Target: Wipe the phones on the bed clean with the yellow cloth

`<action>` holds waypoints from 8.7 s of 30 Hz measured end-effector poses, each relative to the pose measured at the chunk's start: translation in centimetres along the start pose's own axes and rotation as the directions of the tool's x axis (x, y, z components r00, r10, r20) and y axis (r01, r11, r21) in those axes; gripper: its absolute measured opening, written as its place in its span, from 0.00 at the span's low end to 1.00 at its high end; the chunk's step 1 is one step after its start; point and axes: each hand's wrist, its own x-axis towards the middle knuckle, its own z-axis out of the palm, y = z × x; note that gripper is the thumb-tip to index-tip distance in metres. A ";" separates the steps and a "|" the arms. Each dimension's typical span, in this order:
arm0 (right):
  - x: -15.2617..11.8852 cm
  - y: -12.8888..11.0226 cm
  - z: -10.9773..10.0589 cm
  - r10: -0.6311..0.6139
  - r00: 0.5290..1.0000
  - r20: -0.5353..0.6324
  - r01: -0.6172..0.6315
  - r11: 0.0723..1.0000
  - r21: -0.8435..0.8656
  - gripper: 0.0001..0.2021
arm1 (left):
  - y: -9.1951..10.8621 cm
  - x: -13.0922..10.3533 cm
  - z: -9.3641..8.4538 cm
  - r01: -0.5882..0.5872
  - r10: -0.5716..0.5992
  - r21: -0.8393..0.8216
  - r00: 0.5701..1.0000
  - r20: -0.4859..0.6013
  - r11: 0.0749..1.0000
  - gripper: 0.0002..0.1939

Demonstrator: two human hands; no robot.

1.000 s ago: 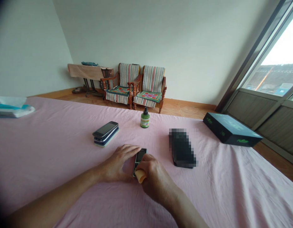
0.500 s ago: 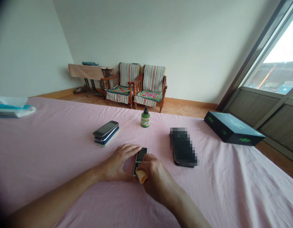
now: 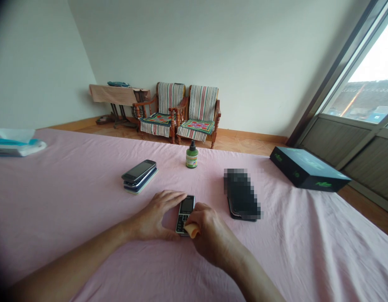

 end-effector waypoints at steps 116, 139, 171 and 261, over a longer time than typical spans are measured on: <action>-0.7 -1.0 0.9 0.054 0.998 0.032 -0.046 0.977 -0.208 0.11 | 0.6 0.1 -0.3 0.020 -0.020 -0.004 1.000 0.010 1.000 0.47; -0.3 -0.9 1.5 0.052 0.998 0.023 -0.048 0.988 -0.148 0.11 | 0.4 0.1 -0.1 0.006 -0.006 0.011 1.000 0.000 1.000 0.47; -0.6 -0.6 -0.3 0.155 0.987 0.030 -0.151 0.982 -0.114 0.12 | 0.3 0.1 -0.2 0.018 -0.019 0.021 0.999 0.028 1.000 0.49; -0.4 -1.3 1.8 0.038 0.998 0.044 -0.032 0.991 -0.127 0.10 | 0.8 0.2 -0.4 0.016 -0.016 0.013 0.999 0.031 1.000 0.48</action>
